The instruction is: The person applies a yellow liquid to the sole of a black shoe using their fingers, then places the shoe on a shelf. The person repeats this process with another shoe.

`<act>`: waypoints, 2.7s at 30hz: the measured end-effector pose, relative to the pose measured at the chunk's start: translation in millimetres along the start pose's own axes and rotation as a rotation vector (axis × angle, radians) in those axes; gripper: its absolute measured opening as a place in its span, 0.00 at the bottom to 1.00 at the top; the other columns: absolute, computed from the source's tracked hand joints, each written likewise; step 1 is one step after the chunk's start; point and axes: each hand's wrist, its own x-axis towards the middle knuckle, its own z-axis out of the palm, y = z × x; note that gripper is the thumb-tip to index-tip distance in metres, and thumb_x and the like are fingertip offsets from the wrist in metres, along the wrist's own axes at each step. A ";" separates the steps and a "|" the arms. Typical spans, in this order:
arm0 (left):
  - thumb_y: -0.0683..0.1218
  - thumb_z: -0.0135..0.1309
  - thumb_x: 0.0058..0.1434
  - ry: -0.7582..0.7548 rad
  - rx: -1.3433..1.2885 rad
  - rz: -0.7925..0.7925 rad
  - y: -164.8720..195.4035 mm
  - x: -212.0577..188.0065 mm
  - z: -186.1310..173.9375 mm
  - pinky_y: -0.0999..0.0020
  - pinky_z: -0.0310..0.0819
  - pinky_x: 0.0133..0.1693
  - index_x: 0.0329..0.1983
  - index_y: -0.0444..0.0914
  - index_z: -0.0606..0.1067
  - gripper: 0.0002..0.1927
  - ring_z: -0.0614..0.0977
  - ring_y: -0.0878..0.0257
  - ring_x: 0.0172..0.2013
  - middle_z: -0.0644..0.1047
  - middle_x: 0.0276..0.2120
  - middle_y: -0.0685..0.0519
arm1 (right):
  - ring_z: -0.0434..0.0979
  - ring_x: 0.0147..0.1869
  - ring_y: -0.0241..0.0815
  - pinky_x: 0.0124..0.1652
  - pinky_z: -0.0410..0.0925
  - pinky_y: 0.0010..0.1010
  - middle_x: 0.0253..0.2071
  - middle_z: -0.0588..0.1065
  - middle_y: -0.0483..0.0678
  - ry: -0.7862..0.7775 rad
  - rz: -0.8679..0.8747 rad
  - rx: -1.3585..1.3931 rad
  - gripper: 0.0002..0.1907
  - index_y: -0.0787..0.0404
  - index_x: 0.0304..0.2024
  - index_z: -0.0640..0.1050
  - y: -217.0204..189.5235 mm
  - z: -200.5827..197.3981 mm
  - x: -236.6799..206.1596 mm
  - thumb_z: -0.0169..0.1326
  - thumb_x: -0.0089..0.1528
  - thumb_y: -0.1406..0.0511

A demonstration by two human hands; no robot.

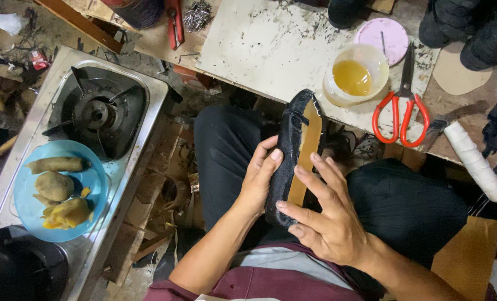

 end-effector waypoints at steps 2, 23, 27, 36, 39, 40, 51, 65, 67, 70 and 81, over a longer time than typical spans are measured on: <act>0.51 0.49 0.71 -0.001 -0.022 -0.037 -1.3 -2.1 -0.8 0.69 0.76 0.51 0.65 0.37 0.66 0.22 0.79 0.66 0.48 0.77 0.51 0.50 | 0.53 0.79 0.64 0.74 0.48 0.63 0.72 0.62 0.53 -0.026 -0.075 0.007 0.18 0.48 0.53 0.83 2.9 -0.9 -0.1 0.55 0.64 0.52; 0.55 0.48 0.72 -0.017 -0.068 -0.150 3.1 -9.2 3.5 0.68 0.75 0.54 0.63 0.36 0.68 0.24 0.79 0.66 0.49 0.77 0.51 0.50 | 0.62 0.74 0.57 0.71 0.53 0.66 0.65 0.68 0.45 0.010 -0.306 0.033 0.15 0.49 0.49 0.83 8.3 -5.1 2.8 0.59 0.65 0.52; 0.55 0.48 0.72 -0.003 -0.096 -0.158 5.4 -9.8 5.2 0.67 0.76 0.53 0.63 0.35 0.67 0.24 0.79 0.64 0.49 0.77 0.51 0.49 | 0.63 0.74 0.56 0.71 0.55 0.64 0.63 0.68 0.46 0.036 -0.321 0.000 0.15 0.49 0.53 0.82 8.3 -7.2 2.7 0.59 0.68 0.52; 0.56 0.54 0.69 0.013 -0.170 0.075 18.1 -16.8 2.3 0.60 0.72 0.59 0.72 0.39 0.60 0.33 0.76 0.59 0.57 0.74 0.58 0.50 | 0.69 0.67 0.63 0.65 0.66 0.54 0.65 0.62 0.60 0.178 -0.053 0.127 0.35 0.58 0.60 0.72 8.7 -2.1 -12.1 0.68 0.55 0.52; 0.60 0.53 0.69 -0.048 -0.174 0.172 23.7 -21.4 0.2 0.57 0.69 0.64 0.73 0.38 0.61 0.36 0.75 0.59 0.62 0.73 0.62 0.51 | 0.69 0.67 0.61 0.61 0.70 0.50 0.70 0.54 0.69 0.183 0.111 0.220 0.52 0.58 0.71 0.58 1.7 19.7 -18.9 0.73 0.52 0.59; 0.63 0.51 0.69 -0.034 -0.256 0.136 26.2 -22.3 -0.5 0.56 0.70 0.63 0.71 0.38 0.62 0.36 0.75 0.57 0.61 0.73 0.61 0.49 | 0.70 0.67 0.61 0.60 0.70 0.49 0.70 0.54 0.68 0.200 0.097 0.232 0.53 0.57 0.72 0.56 1.9 21.8 -20.5 0.72 0.52 0.63; 0.76 0.50 0.68 -0.702 -0.503 -0.440 48.6 -34.9 -34.3 0.54 0.78 0.52 0.72 0.24 0.66 0.54 0.81 0.40 0.49 0.76 0.56 0.27 | 0.63 0.77 0.62 0.68 0.70 0.49 0.71 0.59 0.61 0.267 0.081 0.560 0.41 0.59 0.72 0.61 49.2 -24.0 13.5 0.52 0.55 0.78; 0.62 0.60 0.58 -0.293 -0.383 -0.303 28.2 -30.6 -41.7 0.41 0.79 0.48 0.79 0.45 0.51 0.51 0.79 0.37 0.51 0.66 0.67 0.40 | 0.44 0.79 0.70 0.67 0.37 0.67 0.76 0.53 0.58 -0.305 0.340 -0.549 0.35 0.60 0.40 0.87 158.5 -59.3 106.4 0.64 0.47 0.39; 0.64 0.60 0.58 -0.273 -0.346 -0.260 31.2 -30.2 -39.3 0.42 0.80 0.48 0.79 0.44 0.51 0.51 0.80 0.37 0.51 0.67 0.67 0.40 | 0.46 0.80 0.68 0.69 0.41 0.62 0.77 0.55 0.57 -0.261 0.355 -0.509 0.29 0.59 0.37 0.88 163.2 -61.0 100.5 0.62 0.52 0.42; 0.65 0.60 0.60 -0.264 -0.282 -0.186 31.5 -28.4 -37.9 0.44 0.81 0.47 0.79 0.42 0.52 0.51 0.80 0.39 0.50 0.67 0.66 0.39 | 0.56 0.79 0.63 0.75 0.50 0.52 0.74 0.64 0.56 -0.037 0.306 -0.373 0.24 0.61 0.30 0.84 156.0 -61.6 83.4 0.57 0.64 0.48; 0.64 0.58 0.61 -0.310 -0.015 -0.134 28.9 -16.7 -20.8 0.52 0.78 0.55 0.78 0.31 0.56 0.51 0.80 0.47 0.56 0.69 0.66 0.35 | 0.56 0.81 0.61 0.76 0.54 0.47 0.75 0.56 0.66 0.236 0.190 0.171 0.19 0.66 0.56 0.79 64.5 -17.7 34.2 0.50 0.70 0.60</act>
